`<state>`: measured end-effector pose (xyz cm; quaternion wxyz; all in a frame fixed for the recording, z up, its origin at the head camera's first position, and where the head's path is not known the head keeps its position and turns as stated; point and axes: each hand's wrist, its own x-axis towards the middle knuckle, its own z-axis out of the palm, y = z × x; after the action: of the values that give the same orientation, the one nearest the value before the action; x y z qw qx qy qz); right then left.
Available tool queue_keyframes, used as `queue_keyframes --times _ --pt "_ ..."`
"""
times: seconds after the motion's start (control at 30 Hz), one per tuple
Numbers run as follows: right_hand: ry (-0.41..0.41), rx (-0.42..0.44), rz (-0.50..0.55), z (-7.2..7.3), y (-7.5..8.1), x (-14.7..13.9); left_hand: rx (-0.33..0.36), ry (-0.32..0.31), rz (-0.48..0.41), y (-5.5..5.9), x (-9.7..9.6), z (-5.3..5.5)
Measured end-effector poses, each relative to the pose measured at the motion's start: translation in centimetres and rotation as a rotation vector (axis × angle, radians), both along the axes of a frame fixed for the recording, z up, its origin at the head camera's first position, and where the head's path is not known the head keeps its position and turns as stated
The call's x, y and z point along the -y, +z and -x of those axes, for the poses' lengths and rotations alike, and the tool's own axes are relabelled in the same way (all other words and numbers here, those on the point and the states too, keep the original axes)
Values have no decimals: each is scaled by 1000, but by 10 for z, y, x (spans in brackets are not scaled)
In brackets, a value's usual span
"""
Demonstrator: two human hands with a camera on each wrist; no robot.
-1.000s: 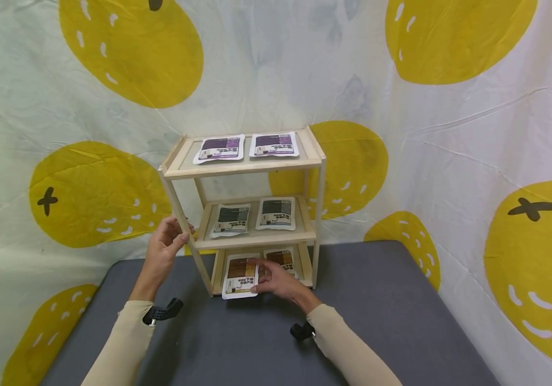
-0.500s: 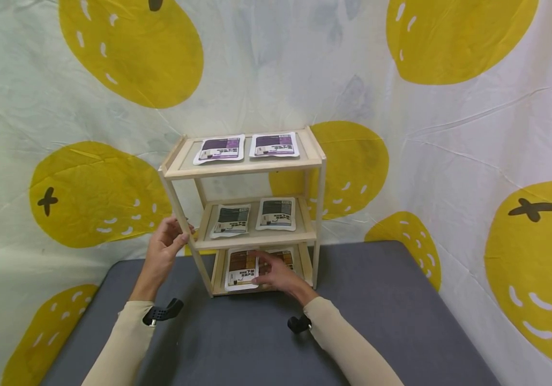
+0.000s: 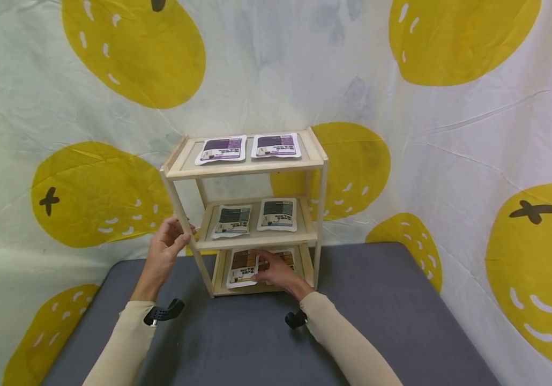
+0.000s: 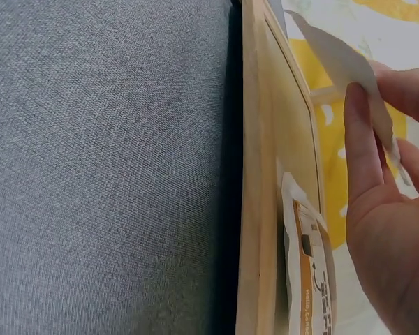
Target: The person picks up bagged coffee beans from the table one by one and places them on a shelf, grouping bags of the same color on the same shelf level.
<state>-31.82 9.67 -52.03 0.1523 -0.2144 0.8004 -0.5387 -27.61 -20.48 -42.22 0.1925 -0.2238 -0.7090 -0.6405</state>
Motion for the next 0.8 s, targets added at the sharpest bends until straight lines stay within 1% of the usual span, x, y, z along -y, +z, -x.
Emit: queue_keyframes --times 0.17,0.27,0.4,0.6,0.8 --pt "-34 24 -53 1 0 4 4 1 2 0 0 0" --pt "-59 27 -97 2 0 7 6 3 8 0 0 -1" --pt "-87 28 -127 3 0 10 11 9 17 1 0 -1" --pt "-123 30 -127 3 0 14 16 8 9 2 0 -1" --pt "-123 38 -136 3 -1 15 14 13 16 3 0 -2"
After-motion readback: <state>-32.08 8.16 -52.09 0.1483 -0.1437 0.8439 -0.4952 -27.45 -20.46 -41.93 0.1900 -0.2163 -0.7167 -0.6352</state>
